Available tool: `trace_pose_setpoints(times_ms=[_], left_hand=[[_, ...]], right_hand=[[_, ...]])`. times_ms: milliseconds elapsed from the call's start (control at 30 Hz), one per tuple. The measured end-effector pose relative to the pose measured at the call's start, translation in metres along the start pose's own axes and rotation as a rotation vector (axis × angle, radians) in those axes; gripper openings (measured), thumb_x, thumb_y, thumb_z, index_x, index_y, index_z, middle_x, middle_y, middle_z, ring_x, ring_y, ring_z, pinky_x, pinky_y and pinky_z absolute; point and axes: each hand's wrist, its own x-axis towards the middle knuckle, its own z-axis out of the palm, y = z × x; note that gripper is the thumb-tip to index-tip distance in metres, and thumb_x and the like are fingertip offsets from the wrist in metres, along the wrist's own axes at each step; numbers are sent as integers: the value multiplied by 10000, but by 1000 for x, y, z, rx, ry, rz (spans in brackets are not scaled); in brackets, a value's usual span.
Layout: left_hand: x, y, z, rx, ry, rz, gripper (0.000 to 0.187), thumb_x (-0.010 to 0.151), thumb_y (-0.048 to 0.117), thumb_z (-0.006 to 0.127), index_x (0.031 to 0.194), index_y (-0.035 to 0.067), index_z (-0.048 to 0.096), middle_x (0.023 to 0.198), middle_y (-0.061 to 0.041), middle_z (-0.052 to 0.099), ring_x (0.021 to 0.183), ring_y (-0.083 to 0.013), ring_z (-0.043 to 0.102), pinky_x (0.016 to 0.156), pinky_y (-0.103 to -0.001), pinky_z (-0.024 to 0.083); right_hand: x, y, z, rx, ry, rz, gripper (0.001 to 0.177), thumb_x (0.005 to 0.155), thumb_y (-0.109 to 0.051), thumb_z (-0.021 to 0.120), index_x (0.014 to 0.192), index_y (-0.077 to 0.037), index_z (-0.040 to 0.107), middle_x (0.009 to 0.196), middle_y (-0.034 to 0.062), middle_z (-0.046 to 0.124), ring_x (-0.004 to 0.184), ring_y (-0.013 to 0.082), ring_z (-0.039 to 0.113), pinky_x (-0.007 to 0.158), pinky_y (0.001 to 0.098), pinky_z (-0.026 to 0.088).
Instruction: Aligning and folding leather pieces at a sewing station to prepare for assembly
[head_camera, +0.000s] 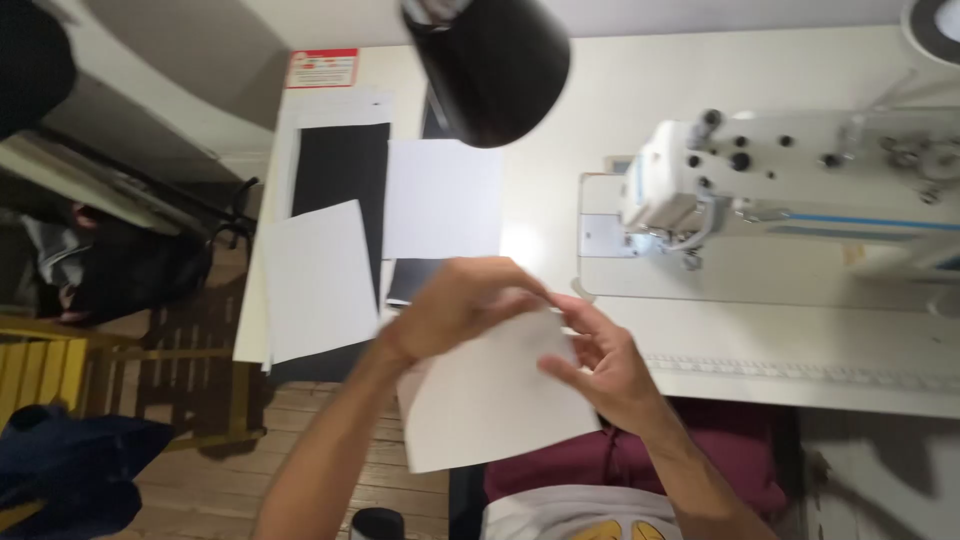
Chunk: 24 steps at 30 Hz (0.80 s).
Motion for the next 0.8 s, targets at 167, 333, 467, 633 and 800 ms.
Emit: trace_pose_setpoints(times_ms=[167, 333, 467, 633, 800], left_hand=[[38, -70, 112, -52, -93, 10, 250, 1162, 321, 736, 1303, 138, 833, 1138, -75, 831, 1071, -246, 794, 949, -405, 653], [57, -127, 161, 395, -324, 251, 476, 1177, 462, 639, 1536, 167, 743, 1670, -109, 717, 1613, -319, 620, 1369, -587, 436], [33, -154, 173, 660, -335, 487, 502, 1218, 327, 670, 1631, 43, 671, 1653, -193, 712, 1570, -319, 671, 1386, -499, 461], [39, -163, 165, 516, -327, 460, 493, 1209, 314, 711, 1569, -23, 706, 1580, -238, 748, 1488, -364, 747, 1307, -510, 558], [66, -168, 139, 592, -172, 495, 350, 1174, 275, 783, 1344, -27, 830, 1341, -240, 865, 1244, -385, 872, 1182, -542, 674]], right_hand=[[-59, 41, -109, -258, 29, 116, 249, 1021, -158, 931, 1131, -78, 722, 1027, 29, 648, 872, 142, 568, 788, 362, 535], [-86, 34, -191, -346, -190, 141, 603, 1087, -187, 968, 781, -129, 452, 804, -62, 370, 750, 107, 337, 660, 336, 317], [-84, 38, -216, -360, -214, 103, 661, 1085, -230, 970, 809, -135, 378, 818, -61, 349, 758, 124, 329, 682, 329, 325], [-73, 37, -225, -353, -255, 54, 600, 1109, -276, 926, 798, -125, 435, 808, -47, 394, 744, 122, 359, 676, 321, 332], [-73, 39, -229, -341, -143, 116, 629, 1085, -229, 962, 830, -158, 391, 869, -72, 302, 766, 111, 291, 688, 315, 276]])
